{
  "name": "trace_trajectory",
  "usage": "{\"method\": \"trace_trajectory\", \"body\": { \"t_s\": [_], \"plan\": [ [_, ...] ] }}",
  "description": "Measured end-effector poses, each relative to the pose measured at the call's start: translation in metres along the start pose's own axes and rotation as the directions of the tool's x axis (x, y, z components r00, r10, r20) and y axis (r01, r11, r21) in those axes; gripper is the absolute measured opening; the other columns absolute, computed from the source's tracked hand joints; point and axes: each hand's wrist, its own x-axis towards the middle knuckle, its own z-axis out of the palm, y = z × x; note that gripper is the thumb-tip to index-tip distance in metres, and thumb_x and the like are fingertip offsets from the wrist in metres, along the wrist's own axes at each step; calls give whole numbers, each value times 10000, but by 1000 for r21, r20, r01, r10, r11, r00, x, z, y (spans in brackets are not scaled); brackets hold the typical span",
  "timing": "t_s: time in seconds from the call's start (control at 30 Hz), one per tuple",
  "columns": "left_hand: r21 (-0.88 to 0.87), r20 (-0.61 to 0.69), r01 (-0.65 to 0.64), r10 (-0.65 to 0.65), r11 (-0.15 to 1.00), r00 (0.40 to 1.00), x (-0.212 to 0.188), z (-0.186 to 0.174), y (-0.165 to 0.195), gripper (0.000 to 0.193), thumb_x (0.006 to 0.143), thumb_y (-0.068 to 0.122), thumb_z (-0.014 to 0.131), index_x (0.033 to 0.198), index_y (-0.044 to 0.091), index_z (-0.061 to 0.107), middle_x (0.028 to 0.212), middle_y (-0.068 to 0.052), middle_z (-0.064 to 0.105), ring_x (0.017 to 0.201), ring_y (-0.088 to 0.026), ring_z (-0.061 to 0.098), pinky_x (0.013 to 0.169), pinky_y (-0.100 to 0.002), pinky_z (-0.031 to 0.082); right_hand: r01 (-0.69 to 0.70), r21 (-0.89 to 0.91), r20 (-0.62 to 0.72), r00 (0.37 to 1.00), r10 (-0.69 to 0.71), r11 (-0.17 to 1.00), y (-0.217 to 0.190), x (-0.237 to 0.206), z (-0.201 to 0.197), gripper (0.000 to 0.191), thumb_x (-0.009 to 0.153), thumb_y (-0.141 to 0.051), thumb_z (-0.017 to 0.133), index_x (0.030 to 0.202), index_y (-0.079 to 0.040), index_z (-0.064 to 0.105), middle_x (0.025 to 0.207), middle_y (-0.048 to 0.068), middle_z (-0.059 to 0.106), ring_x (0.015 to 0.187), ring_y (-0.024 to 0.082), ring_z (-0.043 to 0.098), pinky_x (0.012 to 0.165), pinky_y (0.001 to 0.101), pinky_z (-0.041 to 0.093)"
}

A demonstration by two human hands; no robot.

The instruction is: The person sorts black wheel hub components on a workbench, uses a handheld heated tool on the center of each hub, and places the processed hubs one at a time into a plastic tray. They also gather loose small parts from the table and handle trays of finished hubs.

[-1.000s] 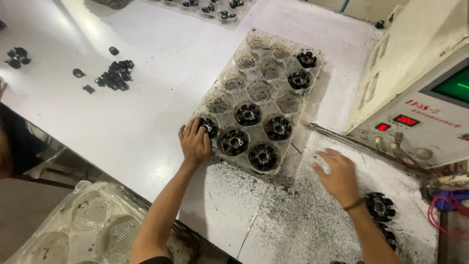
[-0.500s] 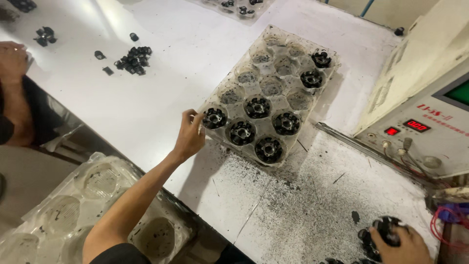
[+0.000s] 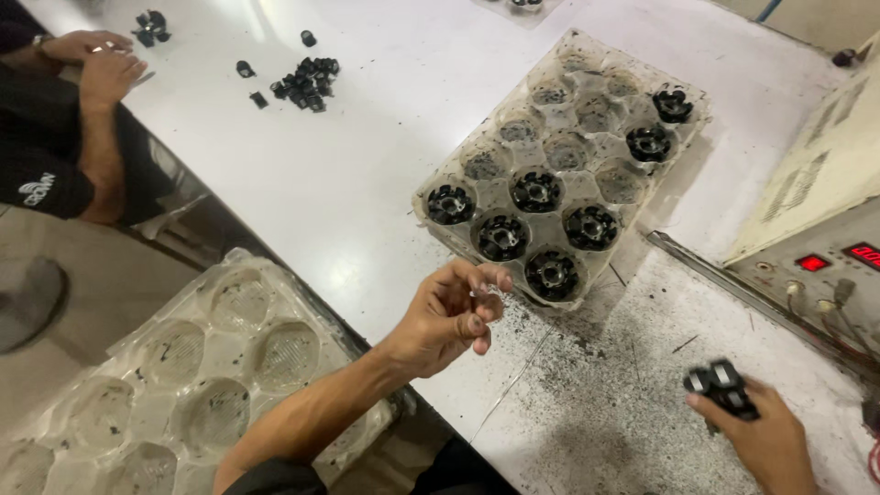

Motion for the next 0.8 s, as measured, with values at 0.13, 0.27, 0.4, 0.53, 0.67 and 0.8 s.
{"method": "trace_trajectory", "body": {
  "t_s": [0.13, 0.27, 0.4, 0.53, 0.67, 0.8],
  "plan": [
    [-92, -20, -18, 16, 996, 1000, -13, 27, -2, 209, 959, -63, 723, 1100, 29, 598, 1300, -110, 499, 948, -86, 597, 668, -199, 640, 403, 162, -52, 915, -400, 901, -121, 75, 0, 655, 658, -488, 898, 1153, -70, 795, 1378, 177, 641, 1194, 307, 646, 985, 396, 536],
    [-46, -61, -49, 46, 998, 997, -35, 34, -14, 185, 975, -70, 732, 1095, -16, 601, 1254, -121, 523, 978, -122, 609, 700, -237, 640, 571, 88, 21, 818, -575, 816, -259, 152, 32, 581, 706, -507, 914, 1072, -74, 787, 1440, 201, 538, 1265, 367, 589, 1008, 504, 536],
    [671, -335, 231, 11, 705, 942, -71, 21, -60, 246, 956, 48, 757, 1145, -39, 626, 1227, -158, 579, 1064, -217, 642, 885, -370, 639, 627, 189, -49, 774, -631, 756, -358, 189, 68, 530, 735, -460, 892, 1073, -67, 787, 1488, 193, 493, 1254, 375, 585, 1070, 467, 523],
    [782, -494, 528, 186, -332, 849, -101, -28, -109, 682, 842, 411, 809, 1349, 14, 584, 1364, -250, 513, 1287, -429, 469, 1045, -592, 402, 725, 122, -93, 688, -720, 677, -394, 204, 90, 585, 759, -469, 917, 1079, -8, 753, 1494, 305, 395, 1321, 483, 471, 1016, 546, 494],
    [708, -266, 483, 439, -516, 858, -122, -78, -129, 766, 826, 548, 764, 1372, 43, 577, 1432, -220, 491, 1325, -386, 422, 1023, -573, 355, 663, 66, -37, 748, -663, 745, -412, 221, 94, 508, 816, -460, 820, 1110, -52, 747, 1596, 219, 397, 1428, 444, 443, 1037, 557, 514],
    [655, -357, 514, 373, -554, 857, -125, -107, -130, 718, 881, 600, 713, 1362, 84, 576, 1482, -197, 479, 1378, -382, 419, 1061, -561, 300, 534, -15, -38, 845, -534, 845, -416, 251, 81, 654, 942, -532, 725, 1311, -9, 593, 1628, 254, 282, 1497, 483, 319, 1075, 593, 443]
  ]
}}
